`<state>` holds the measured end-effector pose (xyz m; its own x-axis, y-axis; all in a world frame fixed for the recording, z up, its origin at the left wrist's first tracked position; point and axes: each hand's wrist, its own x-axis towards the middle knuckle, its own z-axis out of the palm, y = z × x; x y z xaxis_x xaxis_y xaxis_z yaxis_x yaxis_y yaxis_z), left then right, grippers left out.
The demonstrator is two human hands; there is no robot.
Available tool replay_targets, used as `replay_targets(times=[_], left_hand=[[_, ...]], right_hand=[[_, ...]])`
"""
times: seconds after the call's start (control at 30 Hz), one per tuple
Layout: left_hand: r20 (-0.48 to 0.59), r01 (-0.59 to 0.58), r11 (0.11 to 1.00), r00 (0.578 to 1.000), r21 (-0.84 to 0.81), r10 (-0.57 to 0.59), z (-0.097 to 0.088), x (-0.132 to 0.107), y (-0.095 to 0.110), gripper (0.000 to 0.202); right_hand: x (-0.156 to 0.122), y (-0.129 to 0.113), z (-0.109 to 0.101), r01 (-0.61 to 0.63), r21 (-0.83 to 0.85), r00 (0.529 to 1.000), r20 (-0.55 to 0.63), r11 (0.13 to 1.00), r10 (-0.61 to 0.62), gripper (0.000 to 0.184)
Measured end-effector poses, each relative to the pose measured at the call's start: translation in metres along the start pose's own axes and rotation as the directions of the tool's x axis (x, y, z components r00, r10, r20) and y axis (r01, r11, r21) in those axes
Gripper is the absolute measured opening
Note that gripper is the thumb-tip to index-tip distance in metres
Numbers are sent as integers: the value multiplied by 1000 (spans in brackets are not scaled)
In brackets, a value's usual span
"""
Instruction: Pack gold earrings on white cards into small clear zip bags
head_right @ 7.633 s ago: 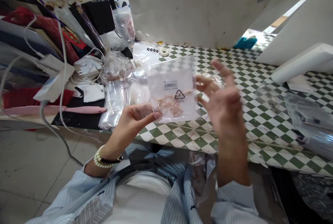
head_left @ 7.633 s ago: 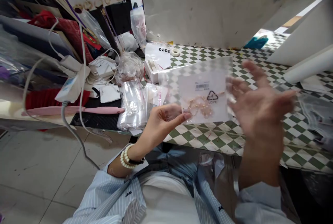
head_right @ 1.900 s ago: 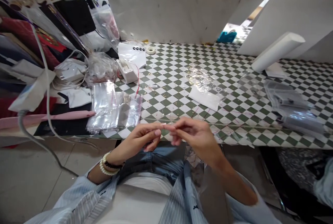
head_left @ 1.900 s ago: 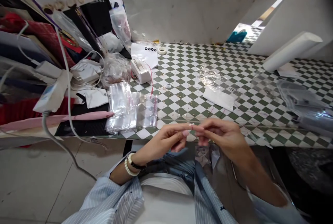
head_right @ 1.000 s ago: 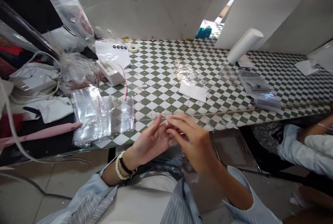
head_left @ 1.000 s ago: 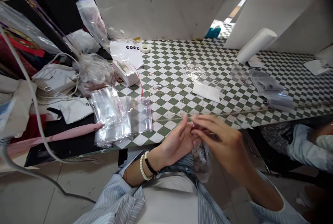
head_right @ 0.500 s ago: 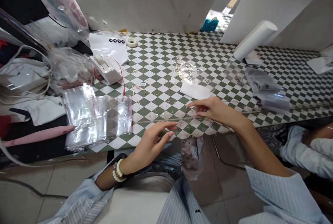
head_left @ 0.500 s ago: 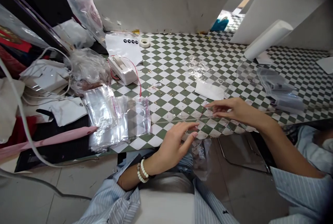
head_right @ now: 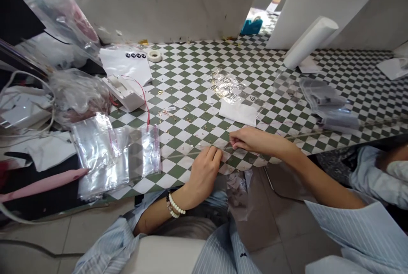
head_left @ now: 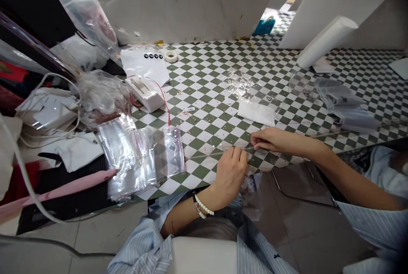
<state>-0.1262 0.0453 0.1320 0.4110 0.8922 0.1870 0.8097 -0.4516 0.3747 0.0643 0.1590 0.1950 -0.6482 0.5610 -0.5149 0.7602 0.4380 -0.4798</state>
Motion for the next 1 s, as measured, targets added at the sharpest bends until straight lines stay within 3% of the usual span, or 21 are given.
replay_targets(times=[0.13, 0.27, 0.37, 0.5, 0.6, 0.7, 0.87, 1.0], left_hand=[[56, 3, 998, 998, 59, -6, -1, 7, 4, 15], [59, -25, 998, 998, 59, 21, 0, 9, 2, 14], [9, -54, 996, 999, 71, 53, 5, 5, -1, 17], [-60, -164, 972, 983, 166, 176, 19, -7, 2, 43], [-34, -244, 939, 965, 244, 260, 27, -17, 10, 51], [-90, -306, 913, 936, 271, 340, 29, -22, 16, 41], [-299, -364, 918, 869, 158, 395, 32, -22, 22, 27], [-308, -342, 937, 886, 73, 347, 34, -14, 30, 23]], right_hand=[[-26, -2, 6, -125, 267, 978, -127, 956, 163, 29], [-44, -19, 13, -130, 482, 923, -261, 867, 284, 33], [-57, -24, 17, -133, 442, 855, -402, 887, 328, 33], [-86, -5, 12, -84, 336, 695, -655, 938, 297, 26], [-109, 16, 5, -66, 346, 642, -704, 936, 305, 20], [-118, 34, -3, -75, 327, 673, -681, 942, 290, 22], [-101, 69, -14, -75, 331, 786, -561, 941, 260, 38], [-73, 104, -14, -95, 289, 842, -487, 953, 231, 53]])
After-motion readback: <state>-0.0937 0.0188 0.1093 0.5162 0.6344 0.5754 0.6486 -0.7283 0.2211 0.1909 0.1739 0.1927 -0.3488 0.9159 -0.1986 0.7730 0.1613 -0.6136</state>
